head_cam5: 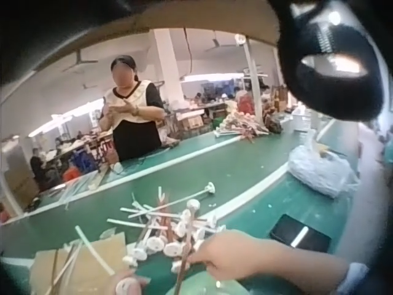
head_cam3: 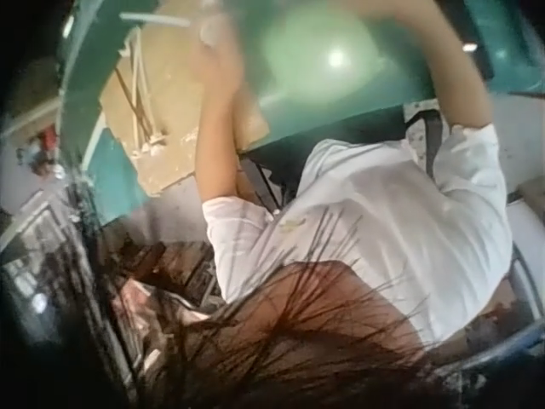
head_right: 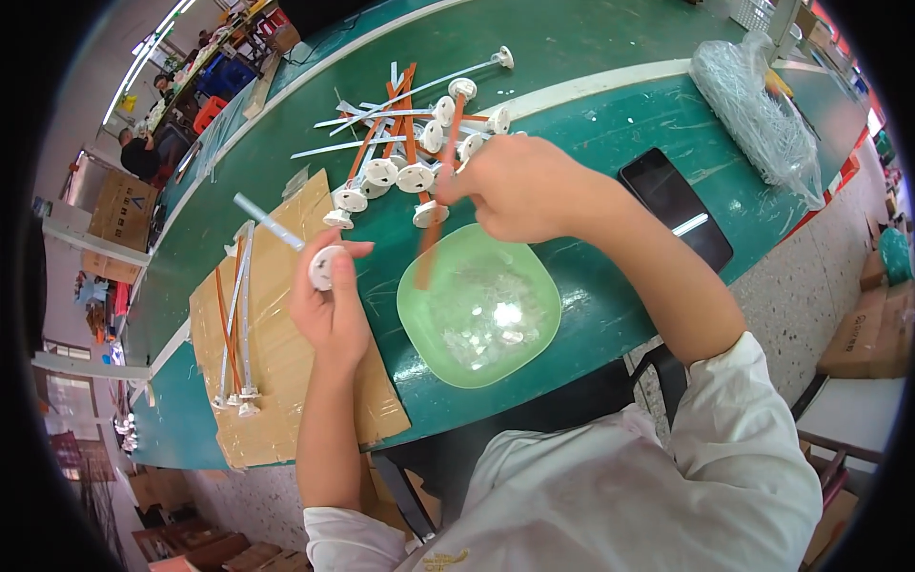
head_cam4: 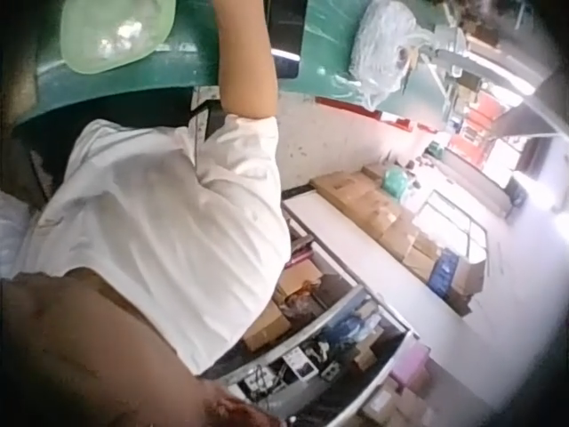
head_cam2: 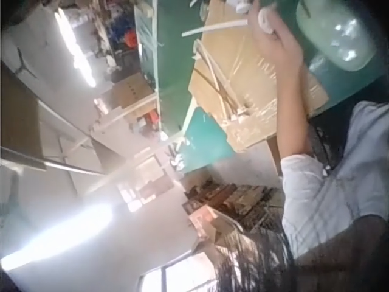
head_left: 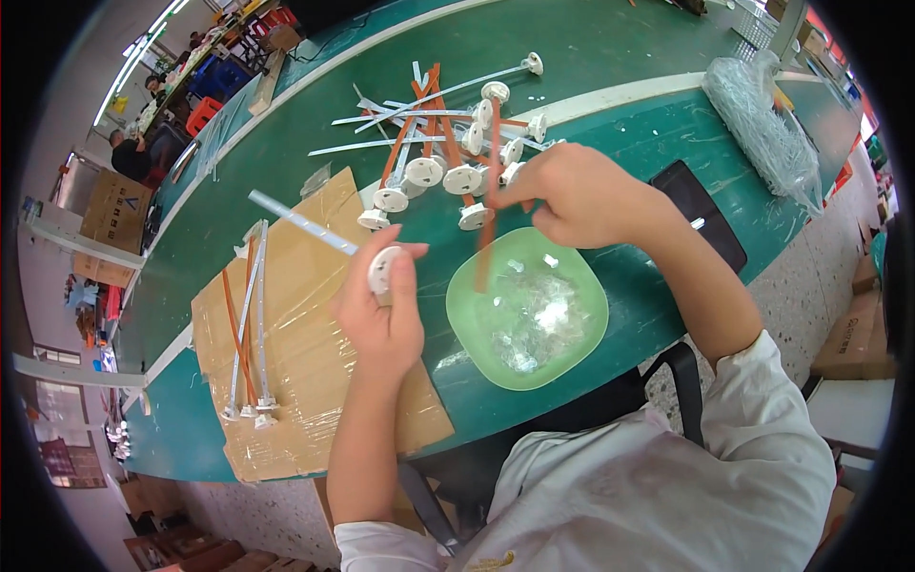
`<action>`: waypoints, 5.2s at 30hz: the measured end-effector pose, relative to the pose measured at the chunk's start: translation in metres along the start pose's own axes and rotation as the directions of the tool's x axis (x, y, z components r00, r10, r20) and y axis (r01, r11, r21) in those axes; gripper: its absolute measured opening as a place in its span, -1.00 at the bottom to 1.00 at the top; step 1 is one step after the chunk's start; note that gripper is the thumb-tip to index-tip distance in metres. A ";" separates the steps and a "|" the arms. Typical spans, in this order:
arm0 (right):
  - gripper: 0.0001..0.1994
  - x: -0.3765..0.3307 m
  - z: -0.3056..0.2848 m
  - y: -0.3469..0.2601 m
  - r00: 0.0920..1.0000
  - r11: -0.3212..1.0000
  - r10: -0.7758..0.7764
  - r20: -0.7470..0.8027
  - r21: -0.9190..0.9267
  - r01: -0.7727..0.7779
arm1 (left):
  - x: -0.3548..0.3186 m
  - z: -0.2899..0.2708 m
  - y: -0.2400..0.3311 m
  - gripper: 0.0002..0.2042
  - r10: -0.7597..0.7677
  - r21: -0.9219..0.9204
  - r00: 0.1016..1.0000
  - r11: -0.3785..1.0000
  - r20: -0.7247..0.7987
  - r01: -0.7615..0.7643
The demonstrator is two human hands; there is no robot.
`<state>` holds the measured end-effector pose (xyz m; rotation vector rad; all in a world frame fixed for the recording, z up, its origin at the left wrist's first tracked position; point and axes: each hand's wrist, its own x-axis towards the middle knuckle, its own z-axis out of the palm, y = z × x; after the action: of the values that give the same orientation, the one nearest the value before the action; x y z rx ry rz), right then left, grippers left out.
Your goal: Assembling plastic rods into circular bases and applying adhesive in a factory setting.
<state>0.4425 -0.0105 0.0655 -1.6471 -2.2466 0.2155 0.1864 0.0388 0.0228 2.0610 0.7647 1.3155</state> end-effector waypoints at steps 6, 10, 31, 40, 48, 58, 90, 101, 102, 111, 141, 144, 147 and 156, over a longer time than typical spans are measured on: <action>-0.83 0.003 0.024 -0.003 0.976 0.981 -0.124 -0.181 0.128 0.149 | 0.003 -0.002 -0.003 -0.77 0.231 0.063 0.956 0.973 -0.183 -0.223; -0.85 -0.009 0.018 -0.005 0.956 0.942 -0.294 -0.015 0.166 0.293 | 0.003 0.001 0.002 -0.77 0.267 0.137 0.960 0.958 -0.087 -0.253; -0.79 -0.021 0.042 -0.045 0.947 0.950 -0.306 0.097 -0.035 0.311 | -0.002 0.007 -0.005 -0.74 0.141 0.250 0.953 0.945 0.268 -0.210; -0.90 -0.012 0.039 -0.044 0.975 0.960 -0.221 -0.036 0.170 0.224 | 0.001 0.000 0.001 -0.78 -0.024 0.442 0.995 0.897 0.093 -0.020; -0.85 -0.004 0.025 -0.049 0.982 0.609 0.151 0.112 0.772 -0.182 | 0.000 -0.001 0.014 -0.70 0.090 -0.048 0.994 0.995 0.063 -0.087; -0.91 -0.004 0.031 -0.051 0.990 0.472 0.140 0.007 0.879 -0.073 | -0.006 0.004 0.011 -0.72 0.042 -0.052 0.997 0.998 0.060 -0.038; -0.90 -0.009 0.043 -0.056 0.712 0.808 -0.063 -0.699 0.383 0.447 | -0.002 0.007 0.017 -0.23 0.085 -0.199 0.958 0.980 0.272 -0.031; -0.87 -0.012 0.050 -0.069 0.632 0.837 -0.062 -0.773 0.304 0.455 | -0.014 0.004 0.029 -0.40 -0.004 -0.440 0.948 0.885 0.319 0.152; -0.87 -0.012 0.050 -0.071 0.629 0.837 -0.062 -0.775 0.303 0.456 | -0.014 0.004 0.029 -0.41 0.015 -0.449 0.952 0.884 0.305 0.129; -0.84 -0.009 0.045 -0.059 0.698 0.829 -0.184 -0.692 0.272 0.488 | -0.011 -0.006 0.019 -0.40 -0.044 -0.475 0.937 0.853 0.348 0.217; -0.77 -0.005 0.058 -0.067 0.510 0.833 -0.225 -0.830 0.107 0.543 | -0.016 0.009 0.030 -0.50 -0.086 -0.637 0.958 0.730 0.274 0.247; -0.75 -0.002 0.057 -0.064 0.573 0.823 -0.250 -0.781 0.140 0.550 | -0.010 0.001 0.025 -0.53 -0.050 -0.583 0.962 0.787 0.267 0.202; -0.74 -0.006 0.055 -0.069 0.611 0.807 -0.246 -0.752 0.190 0.559 | -0.003 -0.013 0.019 -0.56 0.028 -0.419 0.943 0.900 0.333 0.121; -0.88 -0.006 0.033 -0.035 0.594 0.847 -0.219 -0.774 0.152 0.510 | 0.007 -0.059 0.016 -0.60 -0.194 -0.458 0.945 0.837 0.262 0.299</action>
<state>0.4011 -0.0242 0.0446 -0.7947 -1.7011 -0.1329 0.1370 0.0421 0.0592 1.5913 0.5121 1.0017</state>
